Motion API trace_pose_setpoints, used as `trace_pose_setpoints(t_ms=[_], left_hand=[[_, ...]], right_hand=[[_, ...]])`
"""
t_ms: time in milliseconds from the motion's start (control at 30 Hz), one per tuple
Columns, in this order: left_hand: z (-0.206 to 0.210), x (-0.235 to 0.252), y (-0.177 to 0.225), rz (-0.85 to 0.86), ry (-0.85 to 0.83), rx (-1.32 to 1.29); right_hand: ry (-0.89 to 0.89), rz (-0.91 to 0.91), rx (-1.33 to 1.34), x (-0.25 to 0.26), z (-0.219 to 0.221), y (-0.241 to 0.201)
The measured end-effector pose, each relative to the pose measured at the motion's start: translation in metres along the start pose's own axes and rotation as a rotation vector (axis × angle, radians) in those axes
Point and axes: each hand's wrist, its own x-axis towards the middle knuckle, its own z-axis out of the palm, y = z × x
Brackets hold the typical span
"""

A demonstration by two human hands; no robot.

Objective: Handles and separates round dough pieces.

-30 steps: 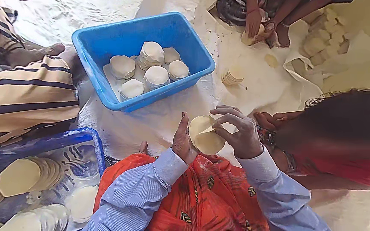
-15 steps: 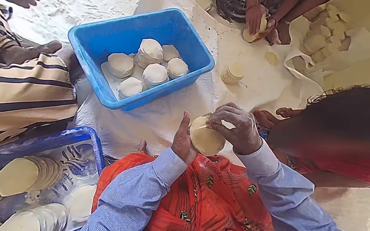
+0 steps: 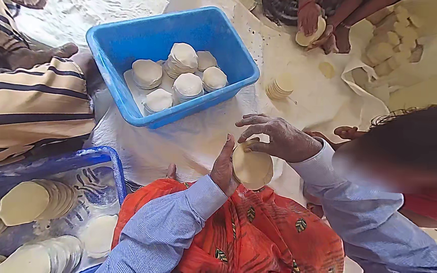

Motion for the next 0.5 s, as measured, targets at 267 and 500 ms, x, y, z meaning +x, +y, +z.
trace_pose_setpoints(t_ms=[267, 500], left_hand=[[-0.001, 0.001, -0.001, -0.019, -0.031, -0.02], [-0.005, 0.003, -0.001, 0.002, -0.038, -0.011]], right_hand=[[0.181, -0.058, 0.072, -0.012, 0.007, 0.004], [0.326, -0.052, 0.271, -0.069, -0.003, -0.014]])
